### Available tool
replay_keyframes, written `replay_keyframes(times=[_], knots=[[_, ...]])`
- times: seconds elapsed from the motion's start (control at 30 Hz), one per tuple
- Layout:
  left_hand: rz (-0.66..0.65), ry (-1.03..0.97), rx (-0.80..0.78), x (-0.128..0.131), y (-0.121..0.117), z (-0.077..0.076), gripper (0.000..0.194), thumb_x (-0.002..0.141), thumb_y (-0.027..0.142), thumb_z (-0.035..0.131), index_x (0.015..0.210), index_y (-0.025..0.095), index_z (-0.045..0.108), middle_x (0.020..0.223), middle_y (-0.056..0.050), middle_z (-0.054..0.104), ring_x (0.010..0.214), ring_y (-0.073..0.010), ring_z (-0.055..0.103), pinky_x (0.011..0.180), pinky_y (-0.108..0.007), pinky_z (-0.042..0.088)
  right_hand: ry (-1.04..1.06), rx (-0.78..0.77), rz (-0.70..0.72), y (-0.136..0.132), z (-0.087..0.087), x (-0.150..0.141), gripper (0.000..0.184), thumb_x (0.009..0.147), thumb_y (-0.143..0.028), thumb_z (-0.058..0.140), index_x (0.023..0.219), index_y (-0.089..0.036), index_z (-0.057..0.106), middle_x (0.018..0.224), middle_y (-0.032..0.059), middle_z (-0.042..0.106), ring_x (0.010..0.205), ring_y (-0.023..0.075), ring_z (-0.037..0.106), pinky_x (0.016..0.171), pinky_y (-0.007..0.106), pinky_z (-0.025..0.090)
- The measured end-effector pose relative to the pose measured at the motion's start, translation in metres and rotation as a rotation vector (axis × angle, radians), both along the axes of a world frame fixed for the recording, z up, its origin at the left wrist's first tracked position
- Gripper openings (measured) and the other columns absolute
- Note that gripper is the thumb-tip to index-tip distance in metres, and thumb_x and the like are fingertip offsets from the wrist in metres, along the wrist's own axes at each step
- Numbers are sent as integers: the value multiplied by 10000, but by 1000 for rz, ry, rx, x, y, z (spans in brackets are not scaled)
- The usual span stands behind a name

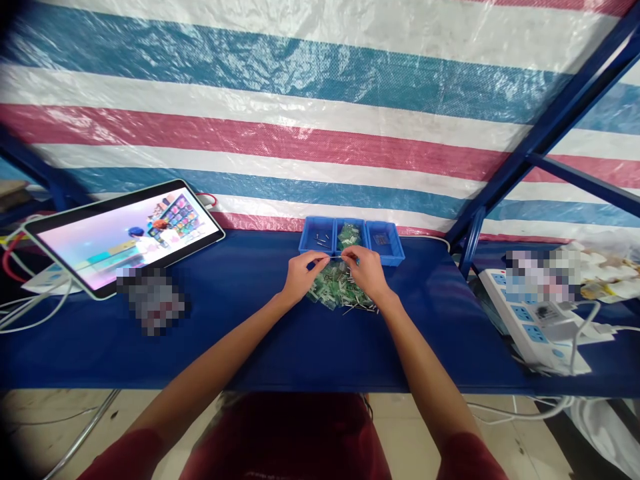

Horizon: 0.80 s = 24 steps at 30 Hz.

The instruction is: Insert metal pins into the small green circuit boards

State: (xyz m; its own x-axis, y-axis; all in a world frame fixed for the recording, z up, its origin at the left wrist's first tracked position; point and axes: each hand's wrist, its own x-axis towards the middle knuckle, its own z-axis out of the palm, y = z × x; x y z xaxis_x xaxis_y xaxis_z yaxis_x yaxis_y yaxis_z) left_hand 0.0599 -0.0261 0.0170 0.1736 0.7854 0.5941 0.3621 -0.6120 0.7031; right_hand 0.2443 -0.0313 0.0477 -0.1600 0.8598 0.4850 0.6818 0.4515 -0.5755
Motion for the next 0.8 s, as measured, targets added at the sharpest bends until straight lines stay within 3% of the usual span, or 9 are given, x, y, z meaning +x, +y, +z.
replay_keyframes(times=[0.17, 0.4, 0.7, 0.8], knots=[[-21, 84, 56, -4, -2, 1, 308, 955, 383, 478, 860, 172, 681, 821, -55, 692, 727, -159, 629, 693, -273, 504, 74, 55, -31, -12, -16, -3, 249, 904, -359, 509, 853, -190, 685, 792, 56, 707, 689, 188, 623, 698, 314, 500], [-6, 93, 95, -12, -9, -2, 261, 966, 330, 467, 877, 166, 649, 819, -44, 679, 711, -139, 606, 695, -247, 484, 114, 157, 88, -15, -21, -9, 279, 944, -400, 486, 877, -201, 669, 848, 72, 705, 722, 194, 626, 709, 322, 508], [-22, 93, 172, -4, 3, 13, 242, 962, 307, 491, 873, 161, 661, 818, -45, 681, 696, -134, 603, 663, -238, 477, 82, 203, 82, 3, 6, -6, 292, 959, -392, 472, 833, -193, 645, 804, 61, 676, 682, 173, 591, 663, 291, 473], [9, 29, 191, -3, 5, 13, 238, 958, 311, 506, 876, 158, 669, 826, -47, 688, 699, -133, 608, 652, -235, 482, 71, 217, 94, 8, 6, -7, 310, 966, -396, 458, 821, -184, 631, 785, 60, 664, 679, 169, 586, 662, 284, 464]])
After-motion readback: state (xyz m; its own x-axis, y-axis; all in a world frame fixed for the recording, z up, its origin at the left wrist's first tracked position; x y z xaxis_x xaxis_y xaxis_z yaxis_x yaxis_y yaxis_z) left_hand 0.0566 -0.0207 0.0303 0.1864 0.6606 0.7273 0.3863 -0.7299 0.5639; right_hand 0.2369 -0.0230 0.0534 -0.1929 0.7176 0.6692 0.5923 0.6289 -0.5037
